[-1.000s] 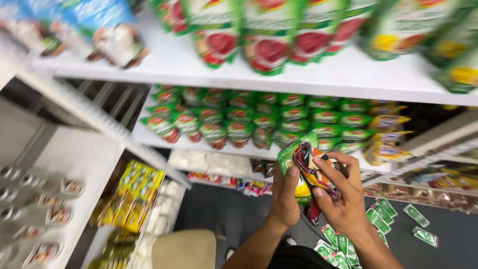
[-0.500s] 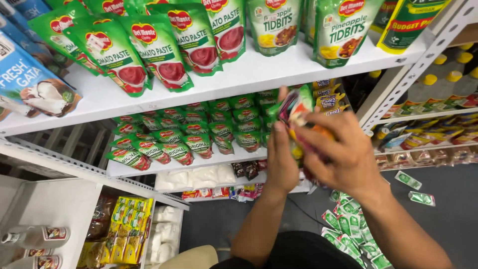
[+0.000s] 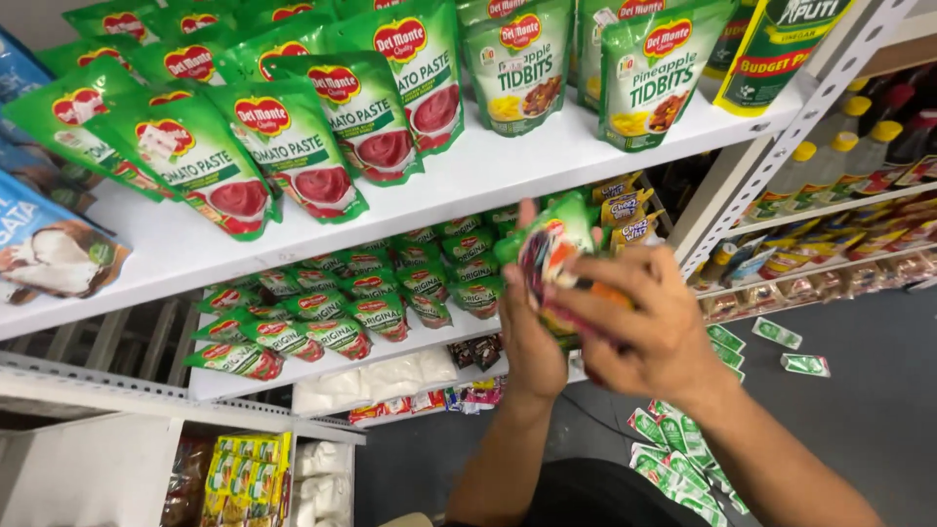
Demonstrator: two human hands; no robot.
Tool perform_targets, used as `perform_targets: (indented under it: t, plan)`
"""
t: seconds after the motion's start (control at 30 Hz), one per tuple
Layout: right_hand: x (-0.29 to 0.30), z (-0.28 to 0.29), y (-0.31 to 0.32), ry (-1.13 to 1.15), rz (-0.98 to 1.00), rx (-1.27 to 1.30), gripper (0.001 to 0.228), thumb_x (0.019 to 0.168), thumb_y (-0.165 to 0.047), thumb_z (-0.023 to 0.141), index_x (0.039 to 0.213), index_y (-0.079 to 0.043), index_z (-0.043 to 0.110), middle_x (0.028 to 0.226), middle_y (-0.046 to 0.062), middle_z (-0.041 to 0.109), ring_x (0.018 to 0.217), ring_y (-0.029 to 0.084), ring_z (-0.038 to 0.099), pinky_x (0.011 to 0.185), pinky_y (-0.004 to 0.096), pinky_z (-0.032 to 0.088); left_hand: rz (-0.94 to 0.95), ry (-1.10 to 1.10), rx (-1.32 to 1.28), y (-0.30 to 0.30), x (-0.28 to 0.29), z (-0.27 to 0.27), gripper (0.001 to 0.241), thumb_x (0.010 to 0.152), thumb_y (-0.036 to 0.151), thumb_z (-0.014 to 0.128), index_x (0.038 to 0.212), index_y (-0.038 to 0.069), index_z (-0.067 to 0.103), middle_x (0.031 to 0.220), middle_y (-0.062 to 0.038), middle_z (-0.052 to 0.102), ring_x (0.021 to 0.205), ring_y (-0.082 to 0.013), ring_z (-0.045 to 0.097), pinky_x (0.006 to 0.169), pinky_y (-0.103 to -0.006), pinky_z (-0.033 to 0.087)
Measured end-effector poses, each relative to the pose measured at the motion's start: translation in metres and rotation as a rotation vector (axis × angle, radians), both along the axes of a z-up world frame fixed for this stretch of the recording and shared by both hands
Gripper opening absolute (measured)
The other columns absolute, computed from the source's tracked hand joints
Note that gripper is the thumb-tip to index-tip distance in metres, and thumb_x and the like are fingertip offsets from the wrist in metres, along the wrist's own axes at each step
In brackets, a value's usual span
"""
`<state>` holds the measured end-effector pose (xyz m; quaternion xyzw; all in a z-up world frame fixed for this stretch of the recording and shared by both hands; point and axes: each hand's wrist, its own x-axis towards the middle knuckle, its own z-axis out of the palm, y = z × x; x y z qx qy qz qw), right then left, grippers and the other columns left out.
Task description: Cleaning and wiping down food product pouches on a grocery store shelf.
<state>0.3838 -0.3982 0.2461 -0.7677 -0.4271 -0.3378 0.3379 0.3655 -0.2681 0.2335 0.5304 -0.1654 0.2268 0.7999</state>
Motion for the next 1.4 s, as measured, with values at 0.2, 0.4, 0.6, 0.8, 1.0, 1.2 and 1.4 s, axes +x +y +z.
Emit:
perform_targets:
  t: [0.2, 0.4, 0.6, 0.8, 1.0, 1.2, 1.4]
  plan:
    - [0.0, 0.017, 0.001, -0.031, 0.08, -0.064, 0.043, 0.063, -0.017, 0.073, 0.105, -0.02, 0.08, 0.116, 0.0, 0.071, 0.099, 0.023, 0.061, 0.095, 0.04, 0.054, -0.462, 0.083, -0.586, 0.004, 0.014, -0.011, 0.074, 0.107, 0.055, 0.029, 0.172, 0.023, 0.011, 0.153, -0.025, 0.047, 0.132, -0.031, 0.056, 0.108, -0.0415, 0.049]
    - [0.005, 0.023, 0.014, 0.032, -0.112, -0.063, 0.05, 0.082, -0.021, 0.063, 0.13, -0.009, 0.069, 0.137, 0.014, 0.058, 0.119, 0.032, 0.053, 0.105, 0.046, 0.048, 0.459, -0.113, 0.673, 0.012, 0.012, -0.092, 0.044, 0.108, 0.003, 0.038, 0.147, -0.016, 0.033, 0.135, -0.031, 0.055, 0.118, -0.0387, 0.058, 0.107, -0.0471, 0.045]
    - [-0.009, -0.003, 0.028, 0.02, -0.055, -0.104, 0.048, 0.069, -0.026, 0.076, 0.116, -0.017, 0.078, 0.129, 0.006, 0.065, 0.108, 0.032, 0.055, 0.1, 0.046, 0.045, -0.299, 0.118, -0.428, 0.03, 0.003, 0.015, 0.072, 0.11, 0.048, 0.02, 0.167, 0.005, 0.021, 0.156, -0.022, 0.045, 0.131, -0.0285, 0.055, 0.105, -0.0403, 0.051]
    - [0.019, 0.002, 0.02, -0.014, 0.037, -0.01, 0.028, 0.083, -0.025, 0.078, 0.104, -0.006, 0.08, 0.112, 0.013, 0.066, 0.093, 0.027, 0.054, 0.089, 0.041, 0.047, 0.145, 0.205, 0.39, 0.04, 0.005, -0.039, 0.059, 0.113, 0.035, 0.012, 0.123, -0.002, 0.056, 0.112, -0.021, 0.065, 0.09, -0.0297, 0.06, 0.086, -0.0439, 0.049]
    - [0.009, 0.005, 0.035, -0.013, 0.014, -0.031, 0.026, 0.086, -0.024, 0.075, 0.106, -0.008, 0.08, 0.115, 0.011, 0.067, 0.1, 0.026, 0.056, 0.092, 0.041, 0.046, 0.282, 0.132, 0.506, 0.045, 0.002, -0.044, 0.055, 0.114, 0.033, 0.011, 0.133, -0.002, 0.049, 0.108, -0.017, 0.055, 0.089, -0.0255, 0.051, 0.088, -0.0412, 0.045]
    - [0.024, -0.025, 0.016, -0.047, 0.197, -0.027, 0.024, 0.078, -0.032, 0.076, 0.099, -0.02, 0.08, 0.111, 0.001, 0.073, 0.099, 0.023, 0.055, 0.091, 0.038, 0.05, 0.149, 0.197, 0.105, 0.042, 0.0, -0.035, 0.06, 0.114, 0.039, 0.018, 0.136, -0.003, 0.054, 0.12, -0.016, 0.062, 0.096, -0.0215, 0.059, 0.089, -0.034, 0.05]
    - [0.021, 0.014, 0.023, -0.019, -0.072, 0.002, 0.026, 0.089, -0.011, 0.078, 0.111, 0.002, 0.079, 0.121, 0.017, 0.068, 0.105, 0.033, 0.052, 0.099, 0.045, 0.043, 0.479, -0.146, 0.812, 0.029, 0.008, -0.107, 0.047, 0.111, 0.001, 0.042, 0.154, -0.007, 0.025, 0.133, -0.033, 0.055, 0.105, -0.0359, 0.056, 0.098, -0.0477, 0.047]
